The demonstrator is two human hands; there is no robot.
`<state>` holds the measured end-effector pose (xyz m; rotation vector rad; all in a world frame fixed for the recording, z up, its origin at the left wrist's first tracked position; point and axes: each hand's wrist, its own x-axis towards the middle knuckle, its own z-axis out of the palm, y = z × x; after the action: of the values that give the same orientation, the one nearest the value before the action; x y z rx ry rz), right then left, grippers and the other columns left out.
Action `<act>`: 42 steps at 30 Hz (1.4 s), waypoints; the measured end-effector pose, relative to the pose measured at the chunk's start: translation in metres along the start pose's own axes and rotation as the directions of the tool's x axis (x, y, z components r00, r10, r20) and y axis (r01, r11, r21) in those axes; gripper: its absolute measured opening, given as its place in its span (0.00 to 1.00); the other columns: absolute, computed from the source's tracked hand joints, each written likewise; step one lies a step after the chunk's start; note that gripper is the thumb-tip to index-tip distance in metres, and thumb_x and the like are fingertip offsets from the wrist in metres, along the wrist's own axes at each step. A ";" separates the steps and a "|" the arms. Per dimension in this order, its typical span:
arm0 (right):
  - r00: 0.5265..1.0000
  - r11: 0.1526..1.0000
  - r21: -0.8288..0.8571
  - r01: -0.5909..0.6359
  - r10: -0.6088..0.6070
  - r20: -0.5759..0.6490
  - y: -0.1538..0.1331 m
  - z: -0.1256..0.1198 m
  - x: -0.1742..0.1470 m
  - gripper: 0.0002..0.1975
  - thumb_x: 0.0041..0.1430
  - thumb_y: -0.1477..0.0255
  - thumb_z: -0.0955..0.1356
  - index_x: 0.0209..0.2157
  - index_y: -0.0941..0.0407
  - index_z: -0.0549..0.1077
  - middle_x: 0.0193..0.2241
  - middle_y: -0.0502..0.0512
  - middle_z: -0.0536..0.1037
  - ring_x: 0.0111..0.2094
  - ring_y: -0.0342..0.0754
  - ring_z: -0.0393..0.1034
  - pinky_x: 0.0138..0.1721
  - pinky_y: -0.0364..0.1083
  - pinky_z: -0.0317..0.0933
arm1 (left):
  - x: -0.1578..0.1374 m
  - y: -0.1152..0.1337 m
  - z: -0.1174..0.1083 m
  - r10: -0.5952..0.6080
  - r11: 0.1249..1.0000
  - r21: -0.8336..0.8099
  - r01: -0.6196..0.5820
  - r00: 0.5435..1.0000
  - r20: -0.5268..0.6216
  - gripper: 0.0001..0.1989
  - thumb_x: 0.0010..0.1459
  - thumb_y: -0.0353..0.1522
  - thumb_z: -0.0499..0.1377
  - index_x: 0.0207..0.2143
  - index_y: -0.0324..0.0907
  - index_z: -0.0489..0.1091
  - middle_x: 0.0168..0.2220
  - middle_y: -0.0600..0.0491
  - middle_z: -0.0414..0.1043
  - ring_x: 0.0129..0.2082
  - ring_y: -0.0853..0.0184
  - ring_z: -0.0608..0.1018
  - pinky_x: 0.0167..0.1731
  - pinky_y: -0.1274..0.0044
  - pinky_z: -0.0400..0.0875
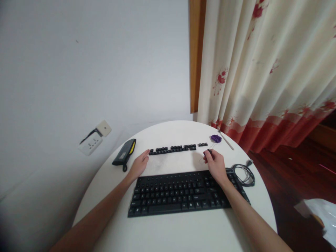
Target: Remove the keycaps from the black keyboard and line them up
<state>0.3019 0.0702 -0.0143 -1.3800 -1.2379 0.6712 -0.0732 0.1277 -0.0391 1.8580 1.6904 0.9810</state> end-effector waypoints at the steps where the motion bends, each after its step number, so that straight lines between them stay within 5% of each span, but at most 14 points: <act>1: 1.000 1.000 -0.003 0.002 -0.002 0.001 0.000 0.000 0.000 0.21 0.60 0.55 0.65 0.30 0.59 0.76 0.20 0.54 0.75 0.21 0.47 0.67 0.24 0.44 0.59 | 0.000 0.000 0.000 0.005 1.000 0.009 -0.005 1.000 0.002 0.24 0.60 0.30 0.48 0.58 0.37 0.66 0.58 0.47 0.69 0.60 0.62 0.69 0.63 0.66 0.58; 24: 1.000 1.000 -0.005 0.003 -0.003 0.020 0.001 0.000 0.000 0.19 0.62 0.57 0.65 0.30 0.59 0.75 0.21 0.54 0.75 0.22 0.46 0.67 0.25 0.44 0.60 | 0.000 -0.008 0.002 0.067 0.974 0.209 -0.084 0.994 0.088 0.28 0.60 0.28 0.45 0.62 0.33 0.60 0.64 0.44 0.58 0.66 0.62 0.59 0.67 0.65 0.47; 42: 1.000 1.000 0.011 0.015 -0.015 0.022 0.000 -0.001 -0.001 0.18 0.62 0.58 0.65 0.30 0.59 0.75 0.21 0.53 0.74 0.22 0.46 0.66 0.25 0.44 0.59 | 0.003 -0.018 0.009 0.118 0.964 0.231 -0.131 0.991 0.066 0.27 0.59 0.27 0.47 0.62 0.33 0.61 0.63 0.42 0.59 0.64 0.59 0.61 0.65 0.61 0.49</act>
<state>0.3025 0.0686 -0.0141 -1.3566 -1.2586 0.6833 -0.0784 0.1350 -0.0572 2.1450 1.7397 0.8002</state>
